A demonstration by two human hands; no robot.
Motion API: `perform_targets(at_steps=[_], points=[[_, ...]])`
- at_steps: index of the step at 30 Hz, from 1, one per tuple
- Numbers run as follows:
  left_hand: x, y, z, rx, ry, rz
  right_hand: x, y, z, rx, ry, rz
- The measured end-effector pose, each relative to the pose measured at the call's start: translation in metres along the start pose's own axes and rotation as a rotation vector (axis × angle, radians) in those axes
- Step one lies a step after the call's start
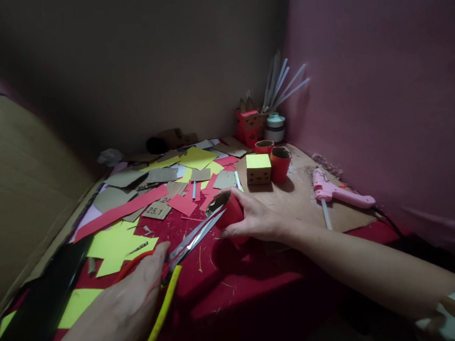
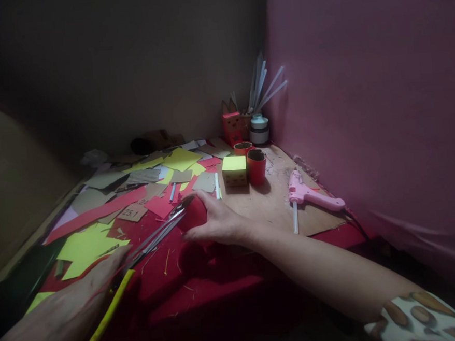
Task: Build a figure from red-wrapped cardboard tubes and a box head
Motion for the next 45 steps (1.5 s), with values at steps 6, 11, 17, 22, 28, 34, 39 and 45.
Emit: perform_targets(at_steps=[6, 11, 17, 22, 28, 34, 39, 45], points=[[0.003, -0.012, 0.011, -0.154, -0.032, -0.003, -0.001, 0.0, 0.001, 0.0, -0.015, 0.009], [0.0, -0.006, 0.014, -0.26, -0.118, 0.014, -0.004, 0.0, 0.004, -0.046, -0.023, -0.028], [0.001, -0.003, 0.005, -0.24, -0.12, 0.022, -0.003, 0.001, 0.0, -0.081, -0.105, -0.06], [-0.005, 0.001, -0.004, -0.152, -0.049, 0.013, -0.003, 0.001, 0.002, -0.154, -0.081, -0.098], [-0.007, 0.0, 0.003, -0.079, 0.004, -0.062, -0.008, -0.001, 0.007, -0.097, -0.064, -0.102], [0.003, -0.004, 0.015, -0.278, -0.07, 0.042, -0.008, -0.001, 0.008, -0.104, -0.046, -0.1], [-0.007, 0.004, 0.001, -0.18, 0.005, 0.046, -0.008, -0.001, 0.005, -0.076, -0.052, -0.085], [-0.004, 0.005, 0.008, -0.055, 0.083, 0.05, -0.003, -0.002, -0.003, 0.101, 0.086, 0.027]])
Point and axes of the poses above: each hand's wrist, its own y-axis away from the middle knuckle, its own x-axis out of the back of the hand, z = x × y, the point moved 8 cm from there along -y, towards the middle knuckle, and after that the axes turned 9 degrees about y, right-handed, at the moved point
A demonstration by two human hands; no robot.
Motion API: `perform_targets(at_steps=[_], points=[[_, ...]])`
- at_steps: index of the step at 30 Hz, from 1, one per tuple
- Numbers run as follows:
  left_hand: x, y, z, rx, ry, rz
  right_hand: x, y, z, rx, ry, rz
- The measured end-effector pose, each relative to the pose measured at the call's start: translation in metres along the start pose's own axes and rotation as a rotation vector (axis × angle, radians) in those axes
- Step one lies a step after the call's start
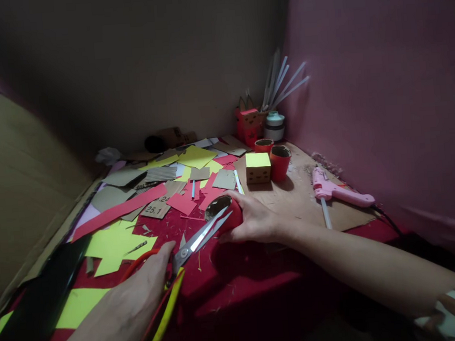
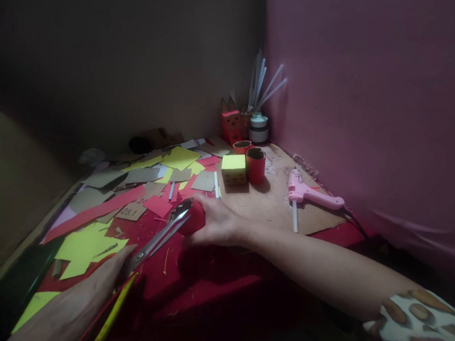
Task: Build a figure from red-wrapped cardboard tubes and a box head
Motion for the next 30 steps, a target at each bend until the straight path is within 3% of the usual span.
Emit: perform_targets(at_steps=[10, 15, 22, 26, 30], points=[[-0.004, -0.004, -0.005, -0.169, 0.024, -0.118, 0.002, 0.003, 0.002, 0.004, 0.091, 0.07], [-0.004, -0.003, 0.003, -0.133, 0.015, -0.075, 0.005, 0.002, 0.001, -0.003, 0.083, 0.09], [0.0, 0.003, 0.001, -0.025, -0.003, 0.023, 0.001, 0.001, -0.001, -0.16, -0.03, -0.145], [0.002, 0.001, 0.003, 0.001, 0.024, 0.022, -0.009, 0.0, -0.002, -0.102, -0.099, -0.197], [0.002, -0.004, 0.009, 0.032, 0.013, -0.007, -0.011, -0.001, 0.004, -0.059, -0.14, -0.124]])
Point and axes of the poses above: each hand's wrist, its own y-axis away from the middle knuckle, its own x-axis out of the back of the hand, z = x × y, the point moved 8 cm from there along -y, towards the middle knuckle, and after that the axes turned 9 degrees about y, right-handed, at the moved point
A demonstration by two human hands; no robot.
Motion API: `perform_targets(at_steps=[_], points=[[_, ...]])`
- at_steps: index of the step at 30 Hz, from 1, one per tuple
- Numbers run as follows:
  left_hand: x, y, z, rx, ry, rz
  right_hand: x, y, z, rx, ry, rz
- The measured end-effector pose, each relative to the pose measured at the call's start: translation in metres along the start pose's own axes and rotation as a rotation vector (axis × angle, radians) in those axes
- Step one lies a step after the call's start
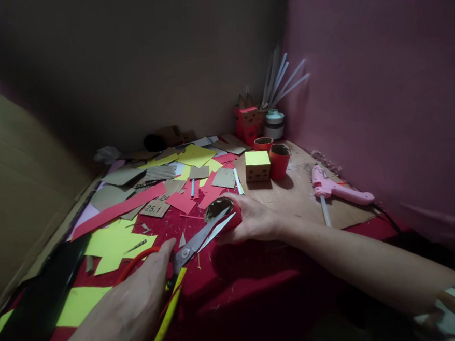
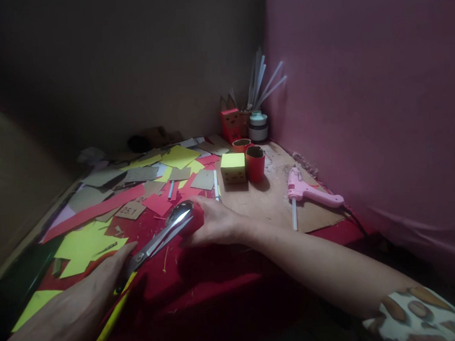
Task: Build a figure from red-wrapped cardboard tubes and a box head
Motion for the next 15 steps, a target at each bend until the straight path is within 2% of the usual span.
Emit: perform_targets(at_steps=[6, 9, 15], points=[[-0.002, 0.0, -0.001, -0.057, -0.09, 0.003, 0.002, -0.001, -0.001, 0.064, 0.015, 0.061], [-0.006, 0.0, -0.003, -0.119, -0.111, -0.049, 0.004, -0.001, -0.001, 0.045, 0.02, 0.079], [-0.007, 0.003, -0.012, -0.106, -0.15, -0.02, 0.005, -0.001, 0.0, -0.029, 0.116, 0.077]])
Point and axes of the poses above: each hand's wrist, its own y-axis away from the middle knuckle, its own x-axis out of the back of the hand, z = x × y, the point moved 8 cm from there along -y, towards the middle knuckle, and after that the axes turned 9 degrees about y, right-handed, at the moved point
